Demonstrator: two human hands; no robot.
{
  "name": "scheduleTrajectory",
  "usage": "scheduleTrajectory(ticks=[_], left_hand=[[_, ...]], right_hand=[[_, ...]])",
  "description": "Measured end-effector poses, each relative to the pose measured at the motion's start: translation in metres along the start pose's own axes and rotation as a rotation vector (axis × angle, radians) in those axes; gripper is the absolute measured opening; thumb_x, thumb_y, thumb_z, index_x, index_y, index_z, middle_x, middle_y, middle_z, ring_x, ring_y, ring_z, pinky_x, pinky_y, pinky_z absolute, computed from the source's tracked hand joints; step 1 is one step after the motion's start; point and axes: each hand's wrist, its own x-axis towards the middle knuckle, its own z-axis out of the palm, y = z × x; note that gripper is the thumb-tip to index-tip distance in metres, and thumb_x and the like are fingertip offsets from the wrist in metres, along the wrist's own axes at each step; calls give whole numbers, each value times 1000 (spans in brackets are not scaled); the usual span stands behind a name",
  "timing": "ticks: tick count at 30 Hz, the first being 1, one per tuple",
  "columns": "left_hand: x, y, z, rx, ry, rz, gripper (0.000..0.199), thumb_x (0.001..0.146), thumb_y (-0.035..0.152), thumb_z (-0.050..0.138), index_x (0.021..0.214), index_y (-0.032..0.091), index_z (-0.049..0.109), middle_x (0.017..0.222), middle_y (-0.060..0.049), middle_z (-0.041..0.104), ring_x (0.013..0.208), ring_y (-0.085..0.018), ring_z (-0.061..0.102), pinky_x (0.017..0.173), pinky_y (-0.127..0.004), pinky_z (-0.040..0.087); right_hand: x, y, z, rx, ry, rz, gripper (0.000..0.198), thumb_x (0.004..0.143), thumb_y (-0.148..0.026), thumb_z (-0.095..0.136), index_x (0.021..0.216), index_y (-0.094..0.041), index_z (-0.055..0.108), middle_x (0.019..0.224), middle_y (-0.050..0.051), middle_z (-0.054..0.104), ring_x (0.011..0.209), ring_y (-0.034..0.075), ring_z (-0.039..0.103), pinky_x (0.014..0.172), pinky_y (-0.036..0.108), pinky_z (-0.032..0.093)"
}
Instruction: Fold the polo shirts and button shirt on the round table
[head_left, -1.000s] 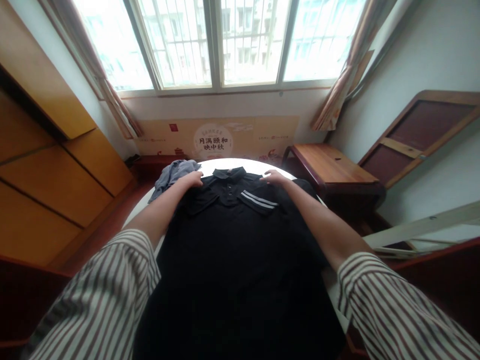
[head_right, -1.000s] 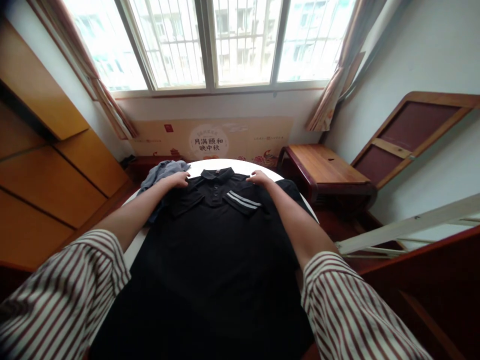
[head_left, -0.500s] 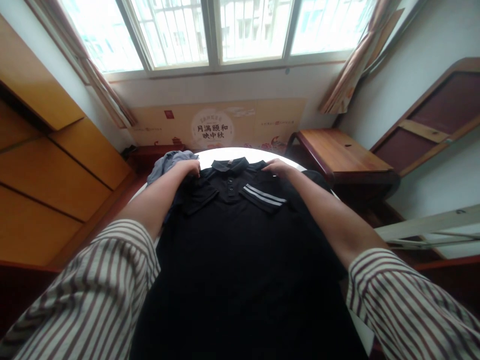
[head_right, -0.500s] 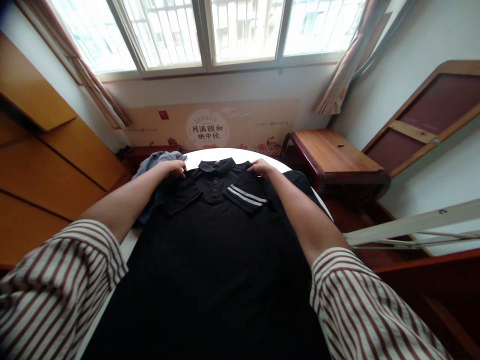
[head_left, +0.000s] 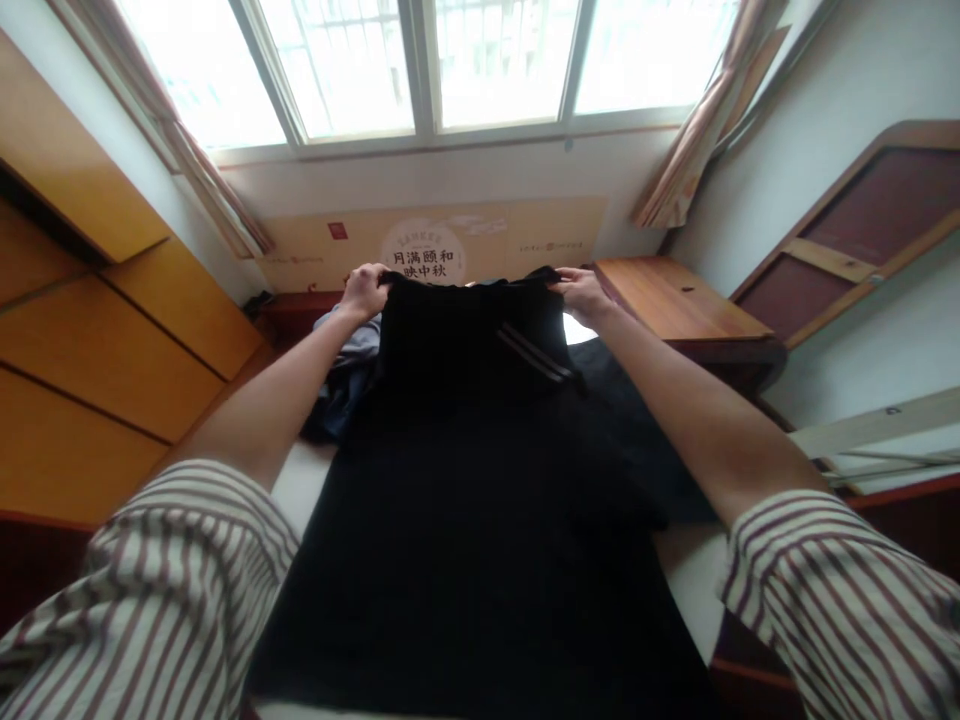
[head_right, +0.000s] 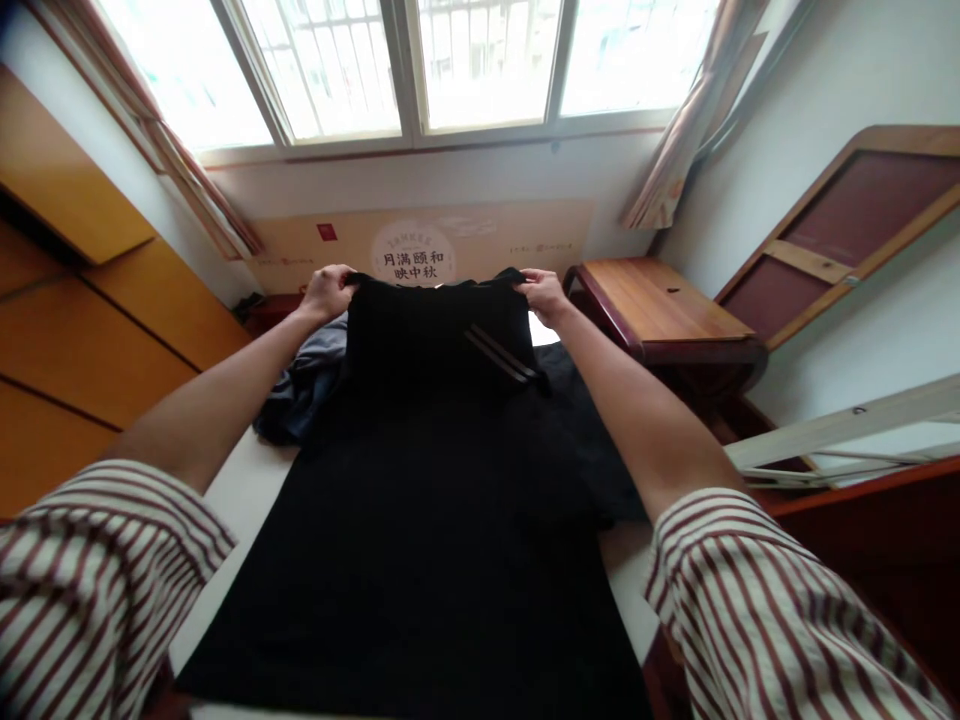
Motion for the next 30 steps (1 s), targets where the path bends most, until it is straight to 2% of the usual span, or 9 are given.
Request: scheduleTrajectory(ticks=[4, 8, 10, 12, 15, 20, 24, 27, 30], left_hand=[[-70, 6, -52, -111, 245, 248, 19, 90, 26, 57, 102, 17, 68, 99, -6, 66, 90, -17, 61, 86, -29, 50], [-207, -7, -96, -183, 348, 438, 16, 88, 22, 62, 103, 26, 65, 101, -4, 66, 92, -18, 64, 82, -32, 53], [-280, -18, -105, -213, 201, 539, 31, 85, 13, 61, 108, 34, 64, 101, -2, 68, 93, -19, 66, 85, -35, 54], [-341, -27, -108, -211, -34, 590, 40, 85, 7, 56, 110, 38, 64, 97, -1, 71, 88, -17, 67, 82, -34, 56], [-395, -33, -108, -190, -259, 573, 40, 86, 5, 51, 107, 35, 67, 97, -4, 73, 86, -18, 68, 78, -33, 57], [-404, -25, -114, -186, -355, 497, 31, 89, 9, 50, 99, 30, 69, 97, -6, 73, 87, -18, 67, 81, -34, 56], [-382, -23, -117, -230, -545, 470, 33, 87, 10, 49, 107, 27, 69, 106, -8, 70, 98, -19, 66, 86, -31, 55], [-351, -29, -106, -237, -436, 362, 35, 89, 11, 43, 112, 24, 68, 110, -9, 68, 98, -19, 66, 87, -31, 55], [-311, -36, -87, -92, -270, 288, 37, 92, 16, 42, 120, 22, 66, 120, -9, 65, 105, -22, 64, 95, -35, 53]], right_hand=[[-62, -39, -25, 27, -102, -135, 21, 88, -14, 65, 109, -14, 64, 91, 3, 74, 78, 12, 66, 77, 27, 53], [-175, -44, -67, -244, -173, -359, 26, 84, -31, 74, 105, -17, 75, 103, 9, 75, 100, 23, 68, 97, 38, 50], [-235, -28, -84, -359, -565, -407, 26, 90, -40, 65, 109, -27, 78, 115, 8, 74, 113, 28, 66, 108, 46, 44], [-285, -3, -94, -417, -869, -404, 32, 97, -39, 51, 120, -39, 73, 123, 4, 71, 120, 27, 63, 116, 50, 34], [-332, 32, -97, -562, -1001, -410, 41, 99, -29, 44, 132, -41, 64, 129, 4, 67, 130, 24, 55, 121, 53, 20], [-349, 49, -99, -607, -902, -534, 42, 99, -24, 41, 133, -34, 64, 132, 6, 66, 135, 23, 50, 120, 55, 20], [-350, 34, -100, -630, -947, -474, 41, 96, -20, 45, 127, -34, 68, 128, 6, 69, 133, 24, 53, 119, 56, 24], [-339, 18, -98, -626, -922, -382, 40, 93, -17, 45, 119, -31, 73, 127, 7, 69, 129, 24, 57, 113, 49, 40], [-308, 9, -93, -606, -653, -441, 36, 89, -17, 46, 107, -27, 75, 121, 8, 70, 118, 24, 64, 105, 41, 50]])
